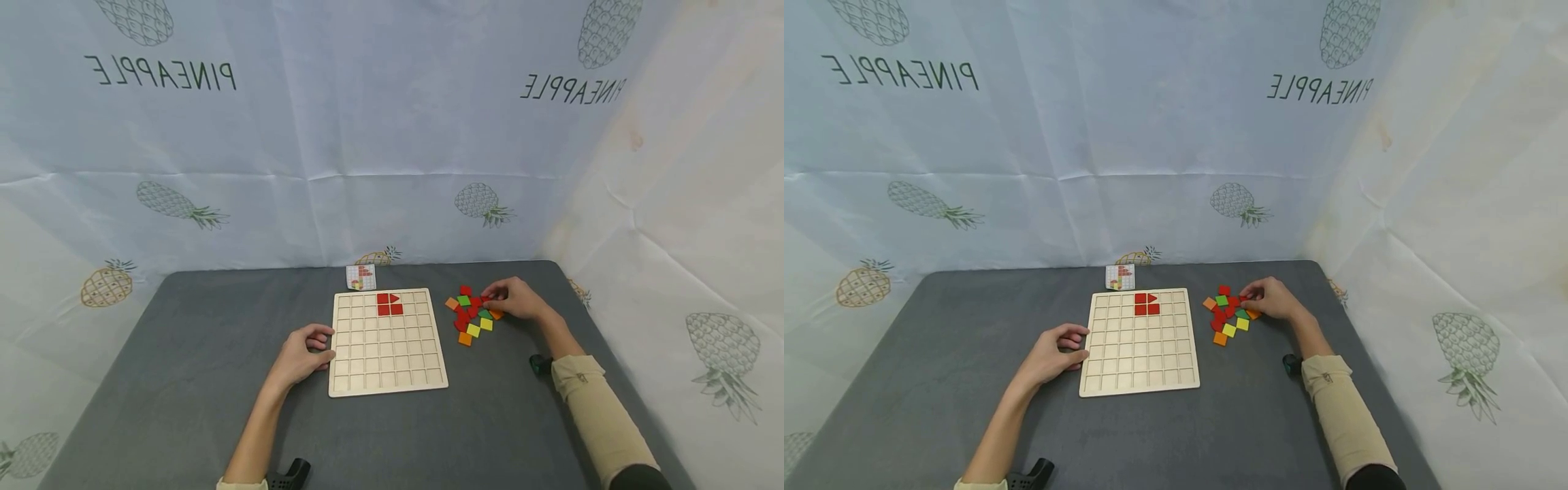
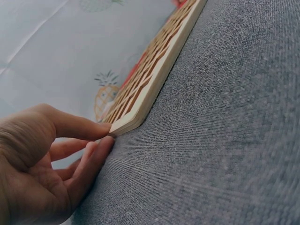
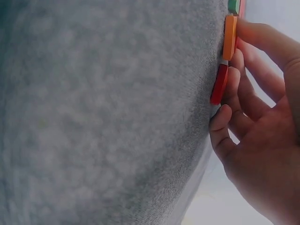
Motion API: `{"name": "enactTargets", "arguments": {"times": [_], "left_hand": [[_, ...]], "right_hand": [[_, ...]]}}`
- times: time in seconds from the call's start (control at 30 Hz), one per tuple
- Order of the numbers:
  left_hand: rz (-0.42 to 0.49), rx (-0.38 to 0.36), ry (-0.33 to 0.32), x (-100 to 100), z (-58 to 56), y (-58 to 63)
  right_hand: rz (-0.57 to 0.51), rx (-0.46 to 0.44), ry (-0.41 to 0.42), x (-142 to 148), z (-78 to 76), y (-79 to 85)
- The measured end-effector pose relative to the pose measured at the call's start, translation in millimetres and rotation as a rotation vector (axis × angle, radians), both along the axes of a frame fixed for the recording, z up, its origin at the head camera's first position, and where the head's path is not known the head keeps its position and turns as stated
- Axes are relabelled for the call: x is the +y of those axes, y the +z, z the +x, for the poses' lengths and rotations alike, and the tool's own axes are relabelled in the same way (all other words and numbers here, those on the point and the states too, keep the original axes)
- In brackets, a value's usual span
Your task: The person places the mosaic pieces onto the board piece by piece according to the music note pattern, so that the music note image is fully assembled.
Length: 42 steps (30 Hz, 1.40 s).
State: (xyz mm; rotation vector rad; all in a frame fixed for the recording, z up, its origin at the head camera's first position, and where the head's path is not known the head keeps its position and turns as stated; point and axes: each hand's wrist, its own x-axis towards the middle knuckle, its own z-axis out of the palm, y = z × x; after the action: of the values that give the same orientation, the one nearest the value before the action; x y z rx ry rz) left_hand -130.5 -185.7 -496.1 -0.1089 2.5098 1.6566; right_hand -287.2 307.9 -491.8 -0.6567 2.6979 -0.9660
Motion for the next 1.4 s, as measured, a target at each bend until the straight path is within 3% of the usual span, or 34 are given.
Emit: {"name": "enactTargets", "arguments": {"times": [0.27,0.57,0.83,1.17,1.4], "left_hand": [[-0.002,-0.008,0.006,1.1,0.0,0.5],[-0.012,-0.015,0.015,0.5,-1.0,0.1],[-0.022,-0.012,0.028,0.6,-1.7,-1.5],[-0.023,-0.005,0.025,1.1,-2.8,-2.5],[-0.025,-0.010,0.025,0.8,-2.1,-2.7]], "right_hand": [[-0.023,0.033,-0.006,-19.7,4.9,6.6],[-0.041,0.046,0.118,-82.0,13.1,15.5],[-0.028,0.046,0.197,-130.6,12.3,5.3],[0.044,0.030,0.142,-162.7,11.6,3.5],[0.038,0.035,0.164,-170.4,14.4,7.6]]}}
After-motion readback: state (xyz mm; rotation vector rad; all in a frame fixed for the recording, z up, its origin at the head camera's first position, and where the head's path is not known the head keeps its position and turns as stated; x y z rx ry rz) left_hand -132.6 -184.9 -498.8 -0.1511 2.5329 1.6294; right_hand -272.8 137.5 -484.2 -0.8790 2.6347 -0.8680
